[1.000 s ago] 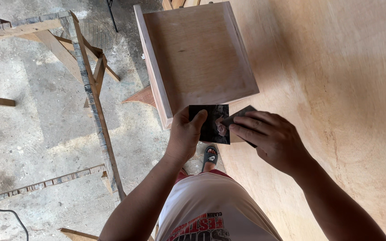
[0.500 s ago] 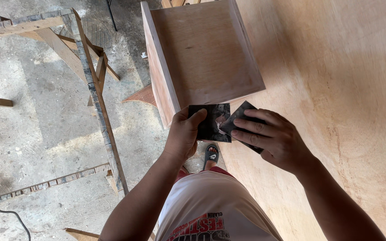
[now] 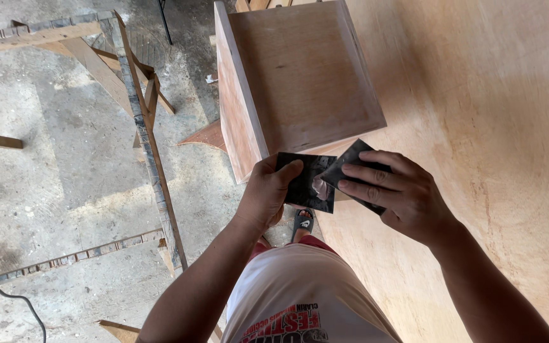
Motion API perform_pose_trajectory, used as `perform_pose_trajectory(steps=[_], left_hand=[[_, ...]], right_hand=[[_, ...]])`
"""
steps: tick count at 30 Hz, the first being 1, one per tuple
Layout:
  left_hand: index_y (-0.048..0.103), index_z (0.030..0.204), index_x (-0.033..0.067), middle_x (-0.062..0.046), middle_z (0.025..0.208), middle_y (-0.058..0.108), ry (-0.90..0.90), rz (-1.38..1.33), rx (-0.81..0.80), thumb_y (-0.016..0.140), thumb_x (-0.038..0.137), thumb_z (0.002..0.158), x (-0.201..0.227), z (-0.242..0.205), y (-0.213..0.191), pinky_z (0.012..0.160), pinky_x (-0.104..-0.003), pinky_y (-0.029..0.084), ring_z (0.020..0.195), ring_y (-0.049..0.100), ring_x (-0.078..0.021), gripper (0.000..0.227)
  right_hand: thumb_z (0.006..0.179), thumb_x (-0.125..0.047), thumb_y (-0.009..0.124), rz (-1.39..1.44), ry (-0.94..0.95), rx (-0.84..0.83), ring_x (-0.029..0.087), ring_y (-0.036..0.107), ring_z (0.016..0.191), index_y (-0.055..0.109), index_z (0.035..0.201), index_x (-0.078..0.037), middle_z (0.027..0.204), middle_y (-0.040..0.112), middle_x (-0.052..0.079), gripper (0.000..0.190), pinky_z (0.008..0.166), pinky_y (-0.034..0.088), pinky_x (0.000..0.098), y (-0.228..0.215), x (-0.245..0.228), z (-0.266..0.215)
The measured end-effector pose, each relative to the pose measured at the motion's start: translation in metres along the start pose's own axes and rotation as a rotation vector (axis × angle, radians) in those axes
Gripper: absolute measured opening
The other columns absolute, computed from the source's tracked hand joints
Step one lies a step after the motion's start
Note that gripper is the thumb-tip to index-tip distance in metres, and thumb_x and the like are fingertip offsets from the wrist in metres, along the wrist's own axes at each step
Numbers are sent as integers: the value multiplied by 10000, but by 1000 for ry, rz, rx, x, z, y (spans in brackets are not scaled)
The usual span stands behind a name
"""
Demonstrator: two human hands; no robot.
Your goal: The person mixes a white paste with a dark substance on a small black card using a screwdriver, then applies the mixture to a wooden drawer using the card as a spreader. The person smooths the filler across the drawer surface.
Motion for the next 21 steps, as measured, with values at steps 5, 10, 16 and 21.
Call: perform_pose_trajectory(steps=[5, 10, 16, 21], left_hand=[[653, 959, -75, -169, 698, 637, 12, 25, 3, 734, 112, 890, 12, -5, 4, 462, -455, 620, 577, 727, -338, 215], [648, 954, -63, -157, 694, 631, 7, 44, 13, 726, 127, 895, 13, -6, 8, 467, -440, 624, 577, 728, -321, 214], [646, 935, -73, -165, 692, 630, 19, 63, 35, 700, 119, 906, 21, -9, 22, 475, -439, 631, 587, 731, -316, 202], [649, 945, -57, -151, 744, 624, 85, 141, 66, 670, 112, 927, -6, 38, 7, 533, -449, 647, 643, 726, -284, 171]], right_hand=[[836, 129, 509, 4, -31, -36, 293, 629, 1259, 765, 1227, -247, 1333, 714, -25, 600, 1063, 500, 473, 1, -6, 5], [797, 146, 507, 13, -48, -59, 308, 641, 1235, 765, 1215, -229, 1305, 722, -2, 618, 1033, 520, 475, 1, -13, 9], [786, 157, 478, 21, -87, -79, 292, 642, 1220, 751, 1243, -233, 1296, 713, 4, 660, 1014, 515, 455, 1, -2, 8], [821, 134, 512, 75, -91, -133, 261, 655, 1186, 760, 1216, -238, 1250, 723, -12, 596, 984, 515, 438, 5, 20, 8]])
Point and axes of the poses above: each hand's wrist, its own z-axis towards the middle knuckle, its own y-axis out of the palm, x = y × z, the point moved 6 cm from there along z, towards the middle knuckle
